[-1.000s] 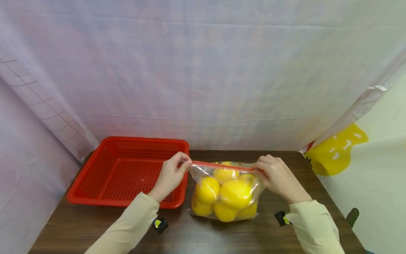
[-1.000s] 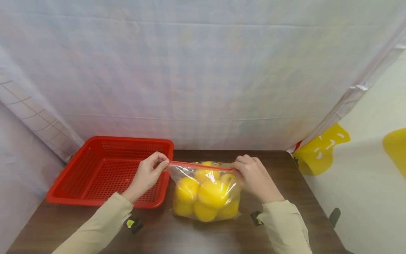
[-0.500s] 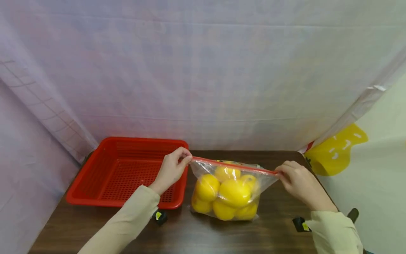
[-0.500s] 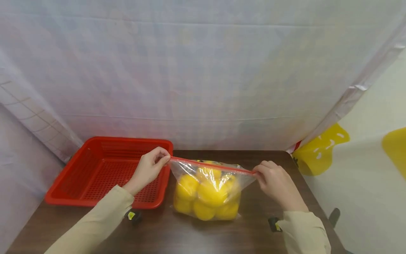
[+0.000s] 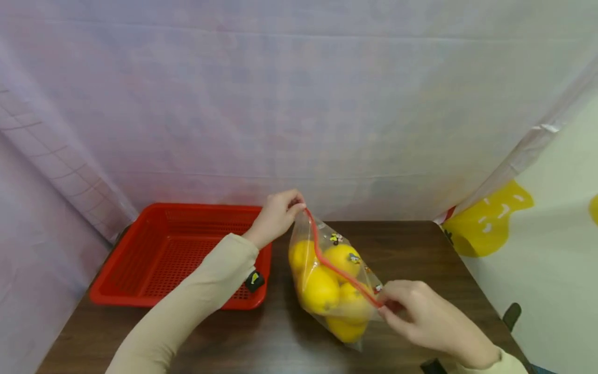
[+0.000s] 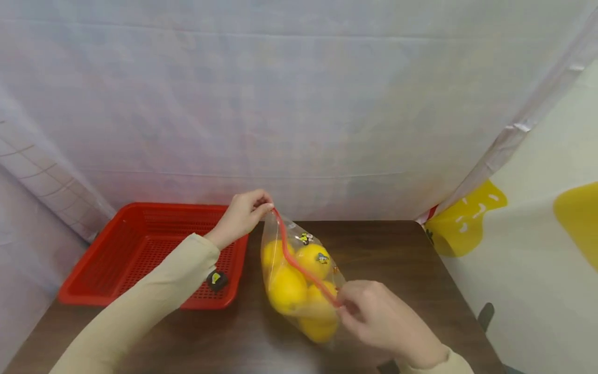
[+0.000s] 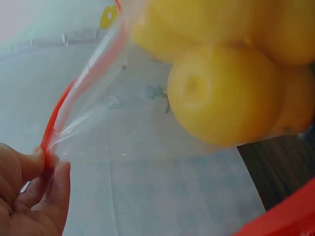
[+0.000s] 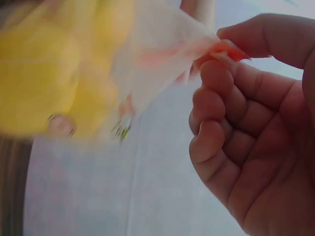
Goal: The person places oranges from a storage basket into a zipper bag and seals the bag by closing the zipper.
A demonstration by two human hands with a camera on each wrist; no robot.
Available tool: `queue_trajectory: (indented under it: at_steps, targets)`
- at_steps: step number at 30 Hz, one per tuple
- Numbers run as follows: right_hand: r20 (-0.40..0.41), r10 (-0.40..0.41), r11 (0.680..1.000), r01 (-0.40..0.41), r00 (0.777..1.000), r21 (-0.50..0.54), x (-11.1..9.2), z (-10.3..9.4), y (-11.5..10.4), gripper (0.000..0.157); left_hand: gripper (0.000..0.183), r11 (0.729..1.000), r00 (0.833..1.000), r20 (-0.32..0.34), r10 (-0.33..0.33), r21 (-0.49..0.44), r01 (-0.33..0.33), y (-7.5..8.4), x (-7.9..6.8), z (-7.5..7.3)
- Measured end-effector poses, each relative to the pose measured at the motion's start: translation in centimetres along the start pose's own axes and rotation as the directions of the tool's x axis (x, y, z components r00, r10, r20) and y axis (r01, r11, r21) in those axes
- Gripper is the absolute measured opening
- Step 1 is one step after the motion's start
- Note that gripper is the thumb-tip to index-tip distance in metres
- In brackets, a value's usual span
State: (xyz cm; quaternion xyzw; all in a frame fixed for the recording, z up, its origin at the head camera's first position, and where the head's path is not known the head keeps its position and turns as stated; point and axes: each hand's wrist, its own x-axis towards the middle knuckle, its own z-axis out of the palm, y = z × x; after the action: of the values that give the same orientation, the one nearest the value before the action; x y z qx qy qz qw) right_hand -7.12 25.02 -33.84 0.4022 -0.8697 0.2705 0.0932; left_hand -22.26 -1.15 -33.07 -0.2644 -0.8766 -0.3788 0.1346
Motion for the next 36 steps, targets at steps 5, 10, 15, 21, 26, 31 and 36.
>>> queue_trajectory:
  at_steps: [5,10,15,21,26,31,36]
  targets:
    - [0.069,-0.031,0.998,0.027,0.997,0.052,1.7,1.2,-2.3,0.019,0.007,0.995,0.995,0.002,0.103,0.005,-0.103,0.7,0.2,0.6]
    - [0.164,-0.1,0.993,0.088,0.981,0.082,3.3,1.7,-2.6,0.012,0.007,0.986,0.986,-0.01,0.168,-0.009,-0.168,0.9,0.1,1.2]
    - [0.105,-0.23,0.965,0.241,0.967,-0.103,6.8,0.5,-0.2,0.012,0.007,0.974,0.975,-0.037,0.221,-0.04,-0.222,1.3,0.2,1.5]
    - [0.064,-0.335,0.829,0.326,0.94,-0.455,10.9,0.1,3.2,0.03,0.006,0.962,0.967,-0.038,0.251,-0.099,-0.254,1.8,0.2,1.9]
    - [0.115,-0.434,0.715,0.419,0.894,-0.559,11.5,0.5,4.2,0.023,0.005,0.965,0.976,-0.052,0.214,-0.146,-0.219,1.9,-0.1,2.0]
    - [0.12,-0.461,0.662,0.431,0.879,-0.613,11.4,0.2,4.6,0.026,0.007,0.967,0.989,-0.039,0.145,-0.206,-0.15,2.1,-0.5,2.1]
    - [0.114,-0.431,0.686,0.407,0.895,-0.603,11.2,-0.1,5.2,0.023,0.025,0.973,0.998,0.057,0.037,-0.229,-0.023,3.2,-1.4,2.3]
